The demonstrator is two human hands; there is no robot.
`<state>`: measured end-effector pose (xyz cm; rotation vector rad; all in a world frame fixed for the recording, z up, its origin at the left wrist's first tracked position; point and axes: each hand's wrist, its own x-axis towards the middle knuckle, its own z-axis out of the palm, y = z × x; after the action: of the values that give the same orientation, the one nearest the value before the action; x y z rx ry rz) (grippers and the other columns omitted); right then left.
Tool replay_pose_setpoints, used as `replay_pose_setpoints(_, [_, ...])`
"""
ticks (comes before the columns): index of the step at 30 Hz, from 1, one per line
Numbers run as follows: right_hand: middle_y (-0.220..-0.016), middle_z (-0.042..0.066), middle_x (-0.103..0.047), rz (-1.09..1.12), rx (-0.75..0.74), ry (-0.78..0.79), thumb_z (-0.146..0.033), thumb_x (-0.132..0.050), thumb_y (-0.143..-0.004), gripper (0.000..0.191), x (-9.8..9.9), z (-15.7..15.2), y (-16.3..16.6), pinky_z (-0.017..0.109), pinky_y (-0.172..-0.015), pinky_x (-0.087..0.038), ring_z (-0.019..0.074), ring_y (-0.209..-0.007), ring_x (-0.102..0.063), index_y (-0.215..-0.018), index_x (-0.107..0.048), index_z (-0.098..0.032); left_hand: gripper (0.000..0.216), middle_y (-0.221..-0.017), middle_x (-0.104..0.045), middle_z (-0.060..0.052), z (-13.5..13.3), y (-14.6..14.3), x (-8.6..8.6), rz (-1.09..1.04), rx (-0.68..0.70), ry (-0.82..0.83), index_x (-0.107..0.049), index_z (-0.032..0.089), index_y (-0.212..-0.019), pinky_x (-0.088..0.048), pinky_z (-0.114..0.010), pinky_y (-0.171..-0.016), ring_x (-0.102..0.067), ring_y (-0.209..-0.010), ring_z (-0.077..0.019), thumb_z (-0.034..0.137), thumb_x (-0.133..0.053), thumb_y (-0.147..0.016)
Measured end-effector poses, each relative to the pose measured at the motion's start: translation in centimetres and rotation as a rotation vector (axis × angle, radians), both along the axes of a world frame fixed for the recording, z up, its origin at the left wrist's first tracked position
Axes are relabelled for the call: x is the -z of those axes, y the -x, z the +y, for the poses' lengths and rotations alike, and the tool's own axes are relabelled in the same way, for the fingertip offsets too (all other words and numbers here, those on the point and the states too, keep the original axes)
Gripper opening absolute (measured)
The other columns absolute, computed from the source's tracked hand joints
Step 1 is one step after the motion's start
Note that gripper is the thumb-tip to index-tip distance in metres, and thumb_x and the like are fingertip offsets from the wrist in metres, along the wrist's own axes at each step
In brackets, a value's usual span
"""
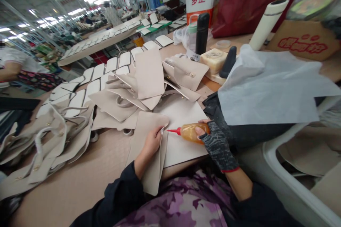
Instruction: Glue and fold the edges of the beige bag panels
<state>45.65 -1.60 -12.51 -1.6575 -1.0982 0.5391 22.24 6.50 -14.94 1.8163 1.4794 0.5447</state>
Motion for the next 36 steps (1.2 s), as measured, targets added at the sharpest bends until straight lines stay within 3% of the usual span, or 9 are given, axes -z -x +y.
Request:
replay_pose_setpoints(6, [-0.088,0.009,-0.064,-0.17,0.04,-0.044,-0.048,-0.057,-0.079,0.031,-1.9,1.2,1.1,0.038,-0.072,-0.052,0.024,-0.077,-0.06,-0.092,-0.06,-0.02,0.037,-0.117,-0.066,-0.011,0.3,0.2,-0.4,-0.078,0.003,0.06,-0.063,0.01,-0.114,-0.042,-0.036,-0.102,-0.059,-0.112,-0.0219,0.009,-0.04,-0.085])
replay_pose_setpoints(16, [-0.087,0.009,-0.064,-0.354,0.007,-0.169,-0.044,-0.055,-0.083,0.03,-2.4,1.9,1.4,0.041,-0.077,-0.051,0.0244,-0.08,-0.061,-0.096,-0.059,-0.018,0.033,-0.112,-0.068,-0.009,0.1,0.1,-0.1,-0.097,-0.03,0.064,-0.065,0.013,-0.113,-0.045,-0.037,-0.099,-0.062,-0.106,-0.0218,0.016,-0.046,-0.085])
replay_pose_setpoints(27, [-0.092,0.009,-0.066,-0.308,-0.038,-0.097,-0.045,-0.054,-0.083,0.029,-2.4,2.3,0.8,0.042,-0.08,-0.051,0.0247,-0.083,-0.062,-0.096,-0.059,-0.019,0.031,-0.094,-0.072,-0.005,-0.3,0.1,0.0,-0.112,-0.06,0.077,-0.066,0.016,-0.112,-0.05,-0.036,-0.091,-0.064,-0.1,-0.0219,0.024,-0.05,-0.086])
replay_pose_setpoints(36, [-0.087,0.01,-0.065,-0.346,-0.097,-0.053,-0.045,-0.052,-0.082,0.03,-2.9,1.8,0.8,0.041,-0.079,-0.05,0.0251,-0.08,-0.061,-0.093,-0.06,-0.019,0.032,-0.098,-0.072,-0.006,-0.3,0.1,-0.3,-0.104,-0.045,0.074,-0.066,0.016,-0.112,-0.05,-0.034,-0.09,-0.063,-0.1,-0.0215,0.022,-0.048,-0.086])
